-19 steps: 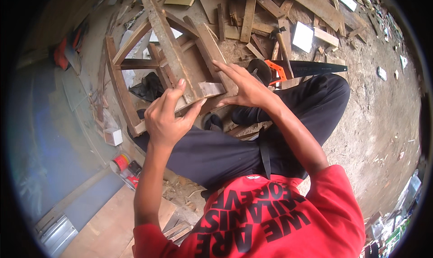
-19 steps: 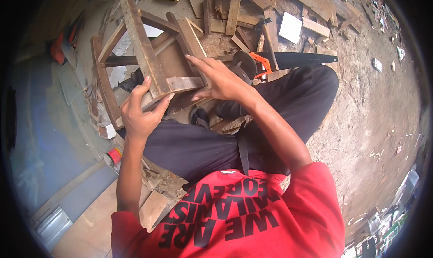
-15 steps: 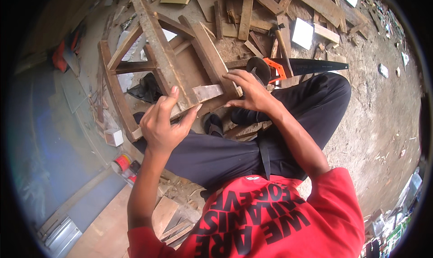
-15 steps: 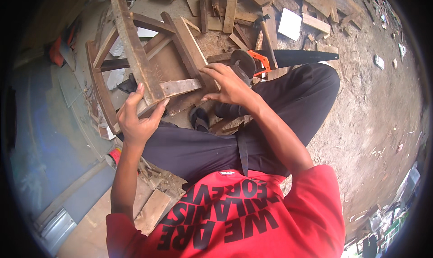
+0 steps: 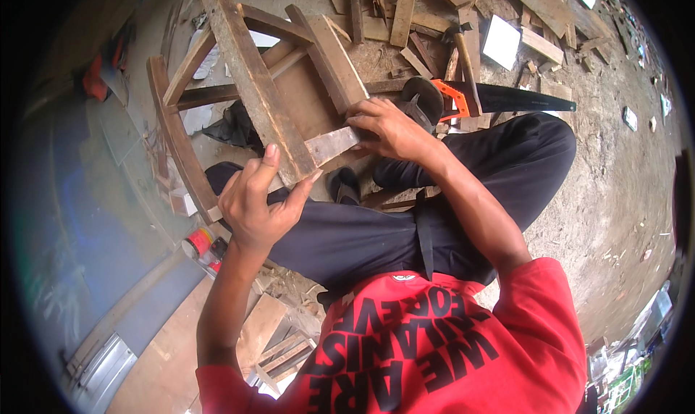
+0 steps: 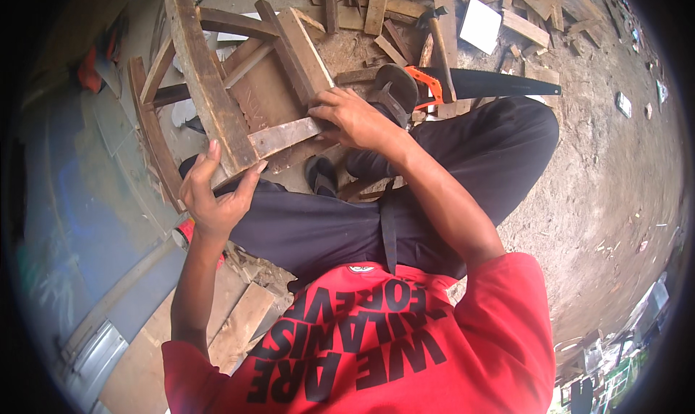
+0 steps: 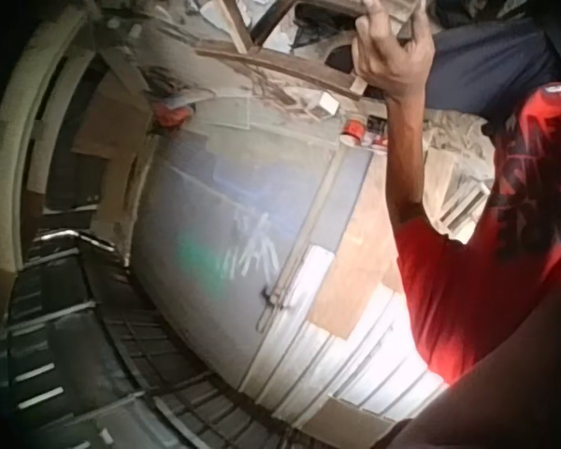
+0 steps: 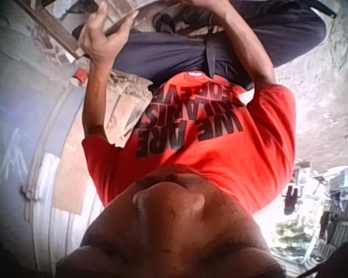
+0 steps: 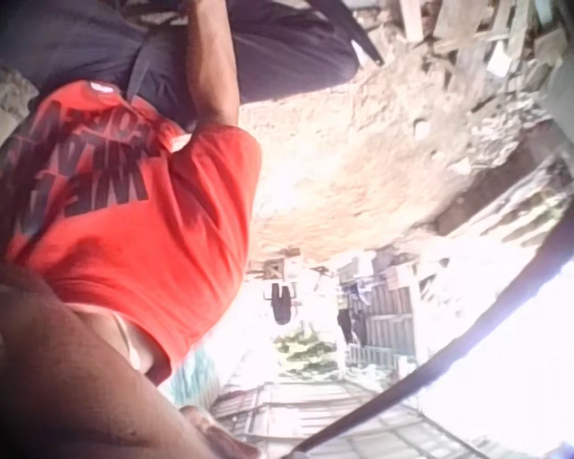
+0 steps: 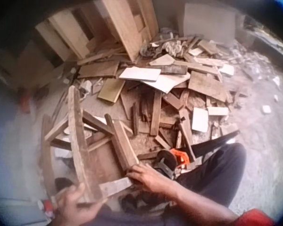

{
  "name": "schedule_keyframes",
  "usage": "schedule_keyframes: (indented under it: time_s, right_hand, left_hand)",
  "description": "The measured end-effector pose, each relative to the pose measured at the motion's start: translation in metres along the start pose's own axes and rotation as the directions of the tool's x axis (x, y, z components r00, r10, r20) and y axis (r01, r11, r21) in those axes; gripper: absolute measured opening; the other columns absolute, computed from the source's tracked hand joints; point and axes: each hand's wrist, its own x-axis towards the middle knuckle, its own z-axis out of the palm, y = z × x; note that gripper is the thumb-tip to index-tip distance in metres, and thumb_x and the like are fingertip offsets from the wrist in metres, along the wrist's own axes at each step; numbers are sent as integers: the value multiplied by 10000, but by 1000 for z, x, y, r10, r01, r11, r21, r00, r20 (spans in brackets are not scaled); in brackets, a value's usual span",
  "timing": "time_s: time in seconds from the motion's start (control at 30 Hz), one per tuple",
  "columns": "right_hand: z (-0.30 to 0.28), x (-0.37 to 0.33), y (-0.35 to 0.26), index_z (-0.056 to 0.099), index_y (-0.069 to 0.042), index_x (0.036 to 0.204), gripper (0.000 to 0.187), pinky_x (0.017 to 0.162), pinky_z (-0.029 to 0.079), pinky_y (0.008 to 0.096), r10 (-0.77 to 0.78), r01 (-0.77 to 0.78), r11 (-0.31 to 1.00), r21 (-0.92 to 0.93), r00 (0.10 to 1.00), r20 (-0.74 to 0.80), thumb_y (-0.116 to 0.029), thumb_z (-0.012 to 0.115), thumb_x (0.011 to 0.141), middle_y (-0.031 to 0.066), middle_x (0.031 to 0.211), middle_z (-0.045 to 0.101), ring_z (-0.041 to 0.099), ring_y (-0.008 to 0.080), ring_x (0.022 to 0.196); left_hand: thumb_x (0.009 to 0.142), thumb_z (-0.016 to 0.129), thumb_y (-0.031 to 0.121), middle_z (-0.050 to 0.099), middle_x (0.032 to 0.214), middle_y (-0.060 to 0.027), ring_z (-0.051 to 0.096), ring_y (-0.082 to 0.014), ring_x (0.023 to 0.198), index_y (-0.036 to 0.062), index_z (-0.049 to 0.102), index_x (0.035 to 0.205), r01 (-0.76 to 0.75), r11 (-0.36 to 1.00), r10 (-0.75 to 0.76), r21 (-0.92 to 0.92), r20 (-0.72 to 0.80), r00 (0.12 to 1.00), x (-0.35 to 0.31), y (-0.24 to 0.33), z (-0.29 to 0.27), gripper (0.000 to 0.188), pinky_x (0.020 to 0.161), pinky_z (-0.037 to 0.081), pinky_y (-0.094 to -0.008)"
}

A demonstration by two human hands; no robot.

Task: The person sits on the floor and assembles a wooden frame by hand, aligning pieces and securing them with a hammer and nails. The person repeatedly adjusts the frame and hammers nails into joints to stabilize the structure.

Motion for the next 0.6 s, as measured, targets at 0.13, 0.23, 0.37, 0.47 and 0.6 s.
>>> schedule_keyframes:
  time_s: [0.13,0.23,0.37,0.47,0.6]
  right_hand:
    - [2,2,0,621,34,1169,476,997,440,430,-10,10,999,44,1000,1,-66,772,729,160,1222,576,529,355,1184]
    - [3,2,-1,596,63,1177,479,1007,448,433,-7,6,998,58,1000,17,-48,754,739,182,1235,560,518,375,1192]
    - [6,0,-3,570,82,1191,487,1010,445,431,-2,2,999,44,1000,14,-53,741,756,196,1245,544,512,384,1194]
    - [8,-2,-1,563,85,1196,478,1013,441,430,-11,11,999,35,1000,7,-59,732,773,200,1243,540,503,386,1202]
    - [6,-1,2,566,83,1202,467,1010,437,428,-17,15,999,48,999,50,-69,729,792,194,1237,542,492,383,1213]
  left_hand:
    - [718,888,211,660,866,-99,590,-226,577,5,574,1200,8,999,-8,-31,-2,1000,-4,-2,1,611,520,471,-320]
    - [715,887,201,670,891,-104,595,-228,584,1,574,1196,4,1000,-4,-31,-7,1000,-2,-2,0,608,525,476,-324]
    - [711,887,190,673,896,-106,596,-234,587,-6,571,1194,15,999,-15,-34,-2,1000,-1,-1,-1,610,532,482,-329]
    - [703,898,190,679,898,-117,608,-237,593,-13,564,1201,-1,999,1,-41,-18,1000,-2,-3,2,633,530,486,-322]
    - [686,914,160,686,896,-140,641,-246,620,-23,558,1207,38,995,-38,-92,3,999,-4,0,1,657,537,501,-321]
